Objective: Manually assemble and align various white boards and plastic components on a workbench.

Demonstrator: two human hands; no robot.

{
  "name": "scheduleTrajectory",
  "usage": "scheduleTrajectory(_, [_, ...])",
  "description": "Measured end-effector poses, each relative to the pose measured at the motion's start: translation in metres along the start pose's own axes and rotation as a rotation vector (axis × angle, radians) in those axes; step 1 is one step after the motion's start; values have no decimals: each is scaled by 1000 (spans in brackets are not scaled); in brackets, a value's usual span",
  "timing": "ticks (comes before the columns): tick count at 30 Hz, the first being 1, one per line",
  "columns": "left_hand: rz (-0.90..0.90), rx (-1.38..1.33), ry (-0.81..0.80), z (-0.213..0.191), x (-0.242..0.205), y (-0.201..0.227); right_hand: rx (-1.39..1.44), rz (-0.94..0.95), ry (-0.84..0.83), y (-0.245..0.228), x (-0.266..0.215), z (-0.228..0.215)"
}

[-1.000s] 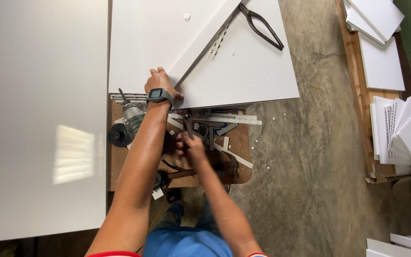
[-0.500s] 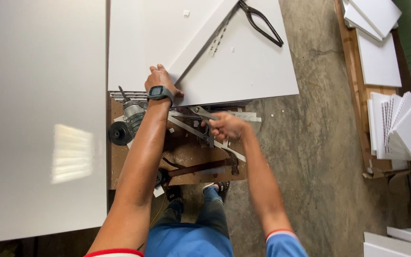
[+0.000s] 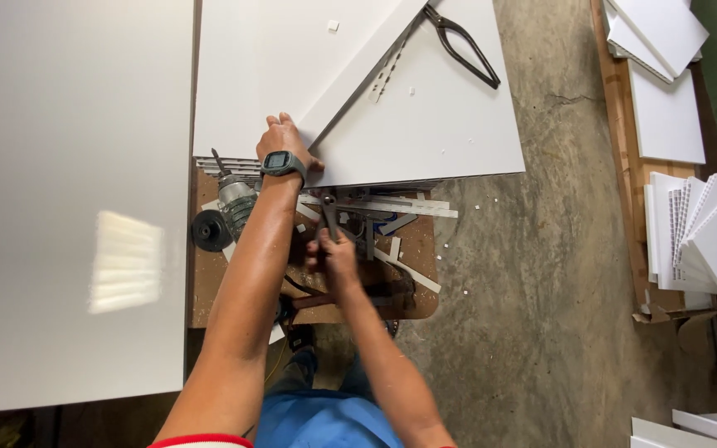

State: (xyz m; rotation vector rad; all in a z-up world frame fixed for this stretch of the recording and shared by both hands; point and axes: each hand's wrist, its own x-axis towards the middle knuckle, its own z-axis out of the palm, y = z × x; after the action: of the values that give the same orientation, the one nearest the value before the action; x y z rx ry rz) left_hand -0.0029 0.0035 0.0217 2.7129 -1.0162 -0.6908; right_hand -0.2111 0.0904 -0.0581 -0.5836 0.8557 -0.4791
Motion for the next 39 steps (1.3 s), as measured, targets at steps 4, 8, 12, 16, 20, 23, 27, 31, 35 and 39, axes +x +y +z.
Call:
scheduleTrajectory(4, [51,-2,38,2,3,2,186,-39,-22,5,3,11])
scheduleTrajectory(8, [2,-17,17,7,-1,-5,-209,96,-129,-61,2,-29])
scheduleTrajectory(12, [35,-23,128,27,10,-10,-789,476,-347,-166,35,-55])
scheduleTrajectory(16, [-42,-81,92,14,-13,0,-1109,417,-347,-189,33,-43])
scheduleTrajectory(20, [-155,-168,57,11,-28,3,-752,323,-359,-127,25,-70])
scheduleTrajectory(23, [-166,-189,105,20,-30,2,-424,137,-268,-68,6,-52])
scheduleTrajectory(27, [-264,-252,170,39,-27,4,-98,-14,-316,-6,20,-48])
scheduleTrajectory(31, [-310,-256,179,38,-34,7,-132,-94,-302,-10,13,-45])
scheduleTrajectory(35, [-331,-240,188,39,-34,7,-122,28,-324,-37,3,-46])
scheduleTrajectory(39, [-342,-232,170,38,-29,8,-235,-15,-262,-27,5,-43])
